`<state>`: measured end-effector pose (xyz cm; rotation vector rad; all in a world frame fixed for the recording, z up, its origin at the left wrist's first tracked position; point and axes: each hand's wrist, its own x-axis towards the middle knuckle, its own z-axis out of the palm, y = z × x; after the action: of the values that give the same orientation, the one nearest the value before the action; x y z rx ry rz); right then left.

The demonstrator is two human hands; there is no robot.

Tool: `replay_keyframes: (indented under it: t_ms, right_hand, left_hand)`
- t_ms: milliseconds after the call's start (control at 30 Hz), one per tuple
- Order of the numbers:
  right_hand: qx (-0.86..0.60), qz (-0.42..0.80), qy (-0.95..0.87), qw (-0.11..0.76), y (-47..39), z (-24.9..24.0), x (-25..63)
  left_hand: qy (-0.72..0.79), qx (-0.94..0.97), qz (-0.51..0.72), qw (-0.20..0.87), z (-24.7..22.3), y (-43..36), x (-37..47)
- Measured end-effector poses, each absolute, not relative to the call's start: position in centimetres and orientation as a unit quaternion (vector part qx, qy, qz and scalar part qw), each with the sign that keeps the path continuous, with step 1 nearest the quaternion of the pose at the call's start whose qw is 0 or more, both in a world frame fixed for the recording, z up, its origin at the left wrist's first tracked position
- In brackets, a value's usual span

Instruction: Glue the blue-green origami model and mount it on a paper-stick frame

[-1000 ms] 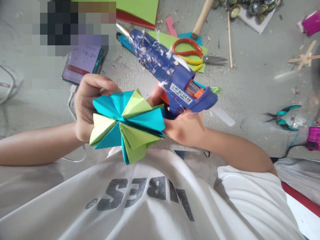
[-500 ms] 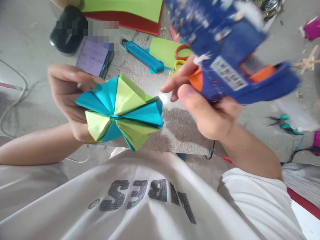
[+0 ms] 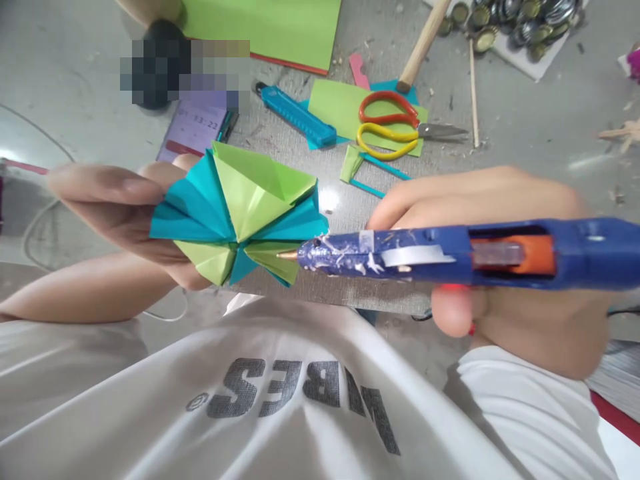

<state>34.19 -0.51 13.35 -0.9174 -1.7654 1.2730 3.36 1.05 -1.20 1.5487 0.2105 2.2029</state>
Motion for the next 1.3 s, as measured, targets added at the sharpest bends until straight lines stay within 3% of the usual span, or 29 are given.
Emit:
replay_keyframes:
  t_ms: [67,133,300,533,733,833,1067,1133,1200,1300]
  right_hand:
    - [-0.299,0.479,-0.772,0.291,-0.1,13.3,34.0]
    - [-0.270,0.422,-0.825,0.260,-0.3,13.4,33.6]
    - [-0.290,0.399,-0.828,0.267,-0.4,13.1,33.2]
    - [-0.274,0.343,-0.856,0.272,-0.5,13.0,32.8]
    - [-0.366,0.356,-0.797,0.323,-0.3,13.0,32.3]
    - [-0.327,0.389,-0.809,0.296,0.8,12.7,32.9]
    - [-0.325,0.385,-0.817,0.281,1.3,13.9,32.3]
    - [-0.308,0.366,-0.839,0.257,1.3,14.7,31.7]
    - [-0.253,0.346,-0.886,0.178,1.4,15.2,31.4]
    - [-0.246,0.340,-0.880,0.223,1.5,15.2,31.5]
  left_hand:
    - [0.065,0.563,0.796,0.212,-1.4,1.1,3.1]
    - [0.067,0.553,0.807,0.198,-1.8,1.2,2.9]
    - [0.088,0.494,0.854,0.140,-2.5,1.5,2.6]
    - [0.087,0.591,0.789,0.143,-1.4,1.2,2.8]
    - [0.260,0.568,0.756,0.195,0.2,-2.0,3.7]
    - [0.296,0.551,0.747,0.224,0.3,-2.6,4.2]
    - [0.207,0.507,0.814,0.193,-1.5,0.5,3.3]
    - [0.171,0.492,0.839,0.159,-2.2,0.8,2.2]
    - [0.186,0.438,0.868,0.142,-3.1,0.8,1.2]
    - [0.227,0.358,0.893,0.153,-4.9,0.8,0.2]
